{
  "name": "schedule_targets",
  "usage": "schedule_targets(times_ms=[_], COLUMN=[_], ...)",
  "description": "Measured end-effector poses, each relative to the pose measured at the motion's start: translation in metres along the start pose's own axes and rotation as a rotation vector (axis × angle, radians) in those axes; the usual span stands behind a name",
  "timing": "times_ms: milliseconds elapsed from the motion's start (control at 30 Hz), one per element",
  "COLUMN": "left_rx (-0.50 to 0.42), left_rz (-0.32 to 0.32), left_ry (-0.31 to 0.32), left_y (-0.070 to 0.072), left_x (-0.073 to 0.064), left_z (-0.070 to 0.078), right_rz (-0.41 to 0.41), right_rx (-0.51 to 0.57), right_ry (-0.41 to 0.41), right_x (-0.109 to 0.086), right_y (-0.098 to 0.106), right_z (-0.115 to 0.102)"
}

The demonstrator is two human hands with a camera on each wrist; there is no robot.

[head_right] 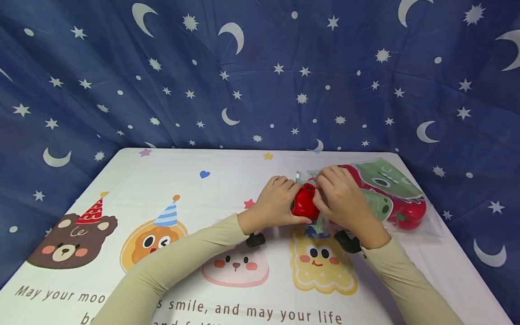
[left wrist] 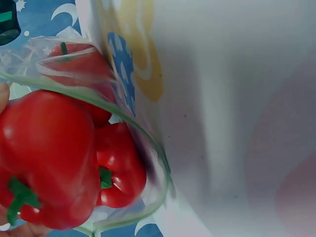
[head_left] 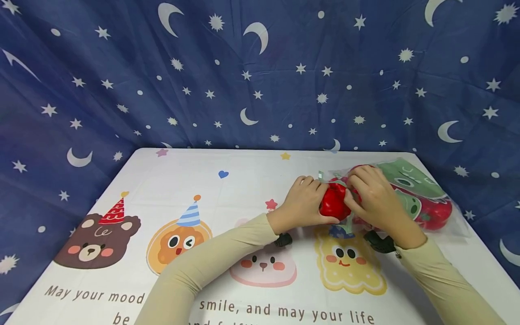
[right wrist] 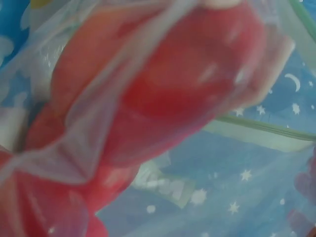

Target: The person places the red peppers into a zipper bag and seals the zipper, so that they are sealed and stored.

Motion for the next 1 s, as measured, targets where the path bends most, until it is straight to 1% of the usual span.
schedule_targets(times_ms=[67, 133, 233, 333, 500, 600, 667, 833, 1000], left_rx=[0.001, -0.001, -0.009, -0.028, -0.053, -0.087, -0.125, -0.222, -0.291], left_rz=[0.025, 0.034, 0.012, -0.069, -0.255, -0.316, -0.317, -0.278, -0.295], left_ry=[-0.004, -0.004, -0.013, -0.044, -0.095, -0.100, -0.107, -0.134, -0.139], left_y=[0.003, 0.005, 0.003, -0.002, -0.015, -0.020, -0.020, -0.015, -0.015], left_x=[0.001, 0.001, -0.002, -0.007, -0.020, -0.025, -0.026, -0.024, -0.022], left_z=[0.000, 0.000, -0.002, -0.003, -0.007, -0.010, -0.009, -0.005, -0.005], right_rz=[0.002, 0.006, 0.014, 0.016, -0.002, -0.026, -0.036, -0.031, 0.000], right_rx=[0.010, 0.007, 0.004, -0.004, -0.015, -0.022, -0.024, -0.025, -0.013], right_ry=[0.003, 0.004, 0.005, -0.001, -0.013, -0.020, -0.021, -0.009, 0.001], right_x=[0.002, 0.003, 0.004, 0.005, 0.004, 0.003, 0.002, 0.001, 0.000], right_y=[-0.001, -0.002, -0.001, 0.001, 0.003, 0.001, 0.000, -0.001, 0.002], right_z=[-0.003, -0.004, -0.004, -0.002, 0.003, 0.005, 0.005, 0.004, 0.004])
Point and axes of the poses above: each hand's wrist, its own x-axis towards the middle knuckle, its own y-axis out of the back of the hand, z = x × y, the point moved 10 cm from there along x, towards the middle knuckle, and after that the axes turned 11 degrees about z, right-handed, at the moved point
